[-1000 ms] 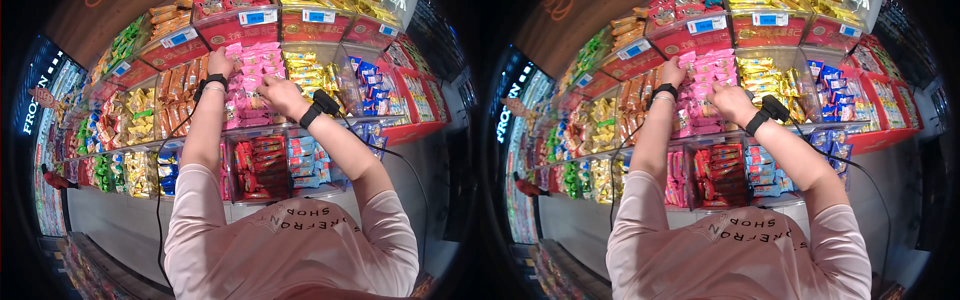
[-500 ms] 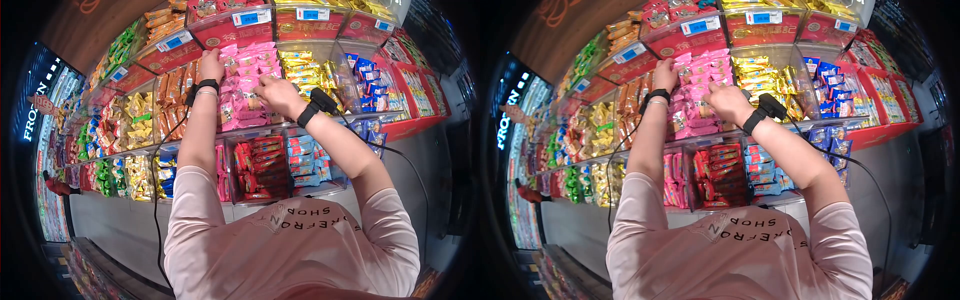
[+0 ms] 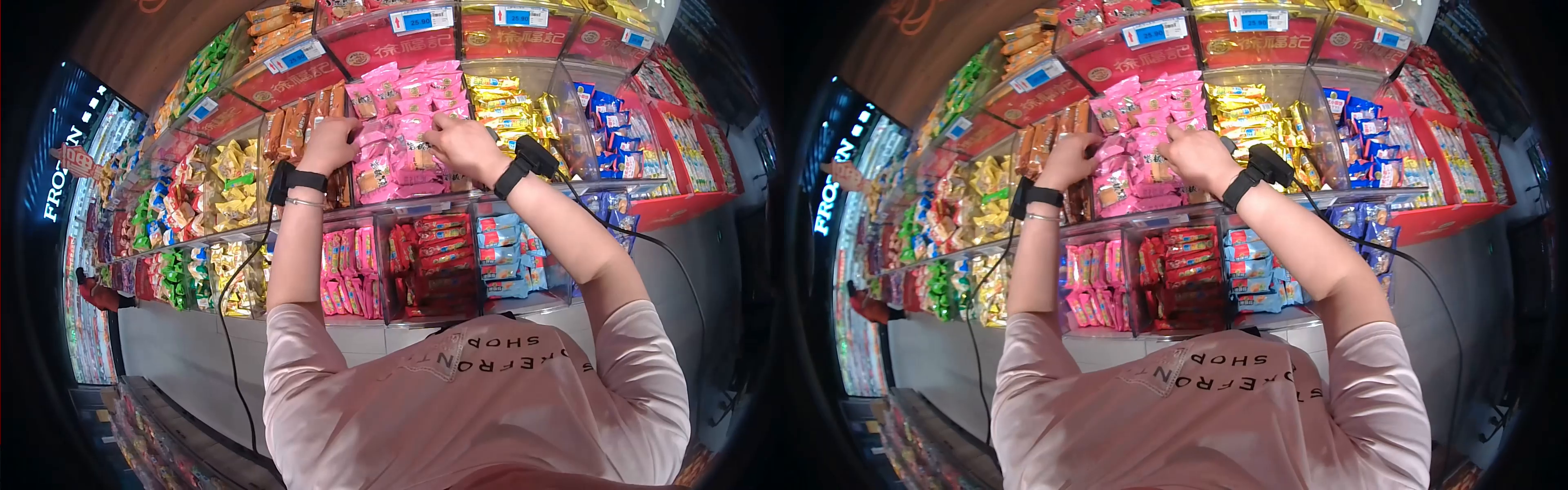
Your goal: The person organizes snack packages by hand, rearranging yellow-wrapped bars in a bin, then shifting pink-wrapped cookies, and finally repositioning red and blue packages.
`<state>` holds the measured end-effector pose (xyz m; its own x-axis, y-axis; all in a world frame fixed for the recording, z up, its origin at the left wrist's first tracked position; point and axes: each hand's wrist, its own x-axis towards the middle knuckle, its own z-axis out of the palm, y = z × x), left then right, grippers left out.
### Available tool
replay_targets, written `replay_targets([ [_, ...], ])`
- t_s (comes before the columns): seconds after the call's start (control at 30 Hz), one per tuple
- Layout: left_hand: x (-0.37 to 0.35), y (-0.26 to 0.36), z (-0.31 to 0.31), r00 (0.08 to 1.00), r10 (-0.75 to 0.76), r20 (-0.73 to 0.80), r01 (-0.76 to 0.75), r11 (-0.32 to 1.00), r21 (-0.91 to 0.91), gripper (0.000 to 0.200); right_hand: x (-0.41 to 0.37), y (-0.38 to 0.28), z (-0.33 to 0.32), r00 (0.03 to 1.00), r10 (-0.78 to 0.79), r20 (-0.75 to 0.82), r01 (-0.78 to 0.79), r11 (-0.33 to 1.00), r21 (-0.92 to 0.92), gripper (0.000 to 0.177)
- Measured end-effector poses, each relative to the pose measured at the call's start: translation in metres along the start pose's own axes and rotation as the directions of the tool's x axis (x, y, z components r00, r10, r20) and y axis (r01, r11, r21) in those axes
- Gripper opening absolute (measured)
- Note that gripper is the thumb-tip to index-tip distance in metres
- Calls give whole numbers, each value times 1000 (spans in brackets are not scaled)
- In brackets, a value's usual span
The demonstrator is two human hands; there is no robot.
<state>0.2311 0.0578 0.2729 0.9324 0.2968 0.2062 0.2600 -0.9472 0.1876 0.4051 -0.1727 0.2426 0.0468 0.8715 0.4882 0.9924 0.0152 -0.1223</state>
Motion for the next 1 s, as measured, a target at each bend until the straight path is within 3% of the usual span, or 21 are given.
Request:
replay_targets([
  [0.13, -4, 4, 10, 991, 61, -121, -53, 996, 66, 34, 2, -2, -3, 1000, -5, 7, 5, 1000, -16, 12],
  [0.2, -8, 6, 15, 979, 98, -179, -108, 993, -50, 33, 1, -4, -5, 999, 30, 24, -30, 1000, -3, 11],
  [0.27, -9, 10, 12, 983, 91, -158, -91, 996, 9, 29, 1, -3, -5, 1000, 25, 12, -25, 1000, -1, 11],
  [0.33, -5, 5, 16, 960, 155, -233, -123, 982, 145, 21, 1, -3, -3, 1000, 18, 0, -18, 1000, 4, 11],
  [0.47, 0, 10, 17, 942, 124, -310, -99, 990, 96, 15, 1, -2, -2, 1000, 13, 2, -13, 1000, -6, 11],
  [0.57, 11, 13, 12, 820, 93, -565, -47, 994, 95, 14, 1, -1, 1, 1000, 8, -5, -8, 1000, -10, 11],
  [0.67, 27, 16, -4, 833, 123, -539, -104, 992, 66, 13, 1, -1, -2, 1000, 12, -9, -12, 1000, -2, 11],
  [0.73, 42, 9, 3, 880, 77, -468, -66, 997, 41, 12, 1, -4, -3, 1000, 9, 5, -9, 1000, 10, 11],
  [0.8, 60, 0, 20, 955, 36, -295, -23, 999, 48, 10, 2, -4, -5, 999, 24, 24, -25, 1000, 8, 12],
  [0.83, 64, 9, 18, 987, -81, -137, 93, 992, 83, 13, 2, -4, -4, 999, 30, 30, -30, 1000, 5, 12],
  [0.87, 67, 14, 22, 986, -81, -142, 93, 992, 83, 13, 3, -3, -3, 999, 27, 29, -27, 1000, 1, 12],
  [0.93, 71, 19, 36, 885, -301, -356, 311, 950, -30, 19, 1, -1, -2, 1000, -1, 6, 1, 1000, -24, 12],
  [1.0, 73, 12, 46, 859, -306, -410, 294, 951, -95, 28, 1, -2, -4, 1000, 14, 9, -14, 1000, -17, 12],
])
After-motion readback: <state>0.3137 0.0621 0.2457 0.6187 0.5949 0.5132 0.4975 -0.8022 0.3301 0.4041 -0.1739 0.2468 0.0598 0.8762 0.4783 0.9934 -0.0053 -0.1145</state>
